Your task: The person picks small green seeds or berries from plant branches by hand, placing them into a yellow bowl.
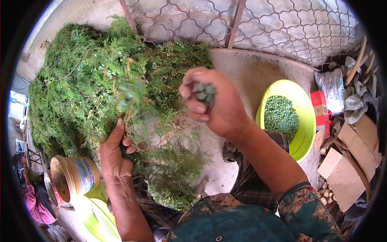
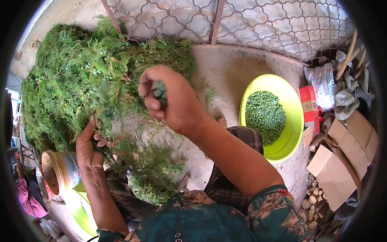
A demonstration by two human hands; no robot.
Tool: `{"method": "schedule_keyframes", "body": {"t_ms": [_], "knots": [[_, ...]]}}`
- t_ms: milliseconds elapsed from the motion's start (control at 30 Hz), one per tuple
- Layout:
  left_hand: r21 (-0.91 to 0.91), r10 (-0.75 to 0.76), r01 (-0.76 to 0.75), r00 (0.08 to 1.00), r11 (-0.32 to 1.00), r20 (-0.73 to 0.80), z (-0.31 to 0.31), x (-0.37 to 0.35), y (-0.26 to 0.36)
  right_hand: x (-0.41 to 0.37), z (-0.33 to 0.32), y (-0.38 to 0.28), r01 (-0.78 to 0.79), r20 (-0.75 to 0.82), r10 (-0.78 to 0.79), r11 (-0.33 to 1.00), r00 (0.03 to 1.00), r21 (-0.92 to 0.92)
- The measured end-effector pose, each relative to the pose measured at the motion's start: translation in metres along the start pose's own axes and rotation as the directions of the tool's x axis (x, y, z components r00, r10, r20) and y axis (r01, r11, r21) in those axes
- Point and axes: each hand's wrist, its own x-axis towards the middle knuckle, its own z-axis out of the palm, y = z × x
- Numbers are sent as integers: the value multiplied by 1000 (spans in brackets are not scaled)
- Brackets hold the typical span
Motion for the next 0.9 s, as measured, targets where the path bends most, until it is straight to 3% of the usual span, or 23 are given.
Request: {"method": "schedule_keyframes", "body": {"t_ms": [33,100,133,233,267,300,367,500,567,667,800,867,900], "knots": [[1,-2,2,1000,1000,5,3,-3,0,-1,-1,2,4,-3,-4,1000,1000,0],[31,-70,68,996,997,64,5,-9,0,-2,2,12,-157,-150,111,926,982,-342],[45,-86,82,991,996,101,3,-8,-2,-4,3,15,-157,-154,110,927,982,-341],[100,-104,97,992,990,69,10,-13,-2,-8,7,21,-192,9,243,788,970,-584],[100,-104,97,992,990,67,12,-14,-3,-9,10,21,-201,-9,255,739,967,-643],[114,-102,93,992,989,69,13,-14,-4,-8,10,26,-202,-9,257,739,966,-643],[129,-104,94,992,987,68,13,-15,-5,-5,10,41,11,156,85,848,984,-530],[110,-127,116,987,987,99,11,-12,-9,-7,11,35,26,172,96,801,980,-598],[104,-140,127,983,986,122,10,-11,-10,-5,9,33,-18,126,161,682,979,-731],[103,-127,113,983,988,134,12,-13,-9,-2,4,40,85,193,58,749,980,-657],[134,-114,96,985,986,129,12,-15,-12,-5,10,38,75,136,17,762,991,-643],[150,-107,85,983,985,146,11,-13,-12,-1,-2,31,183,194,-5,357,981,-916],[186,-83,61,990,981,116,8,-10,-10,2,-12,29,187,194,-15,356,981,-916]]}}
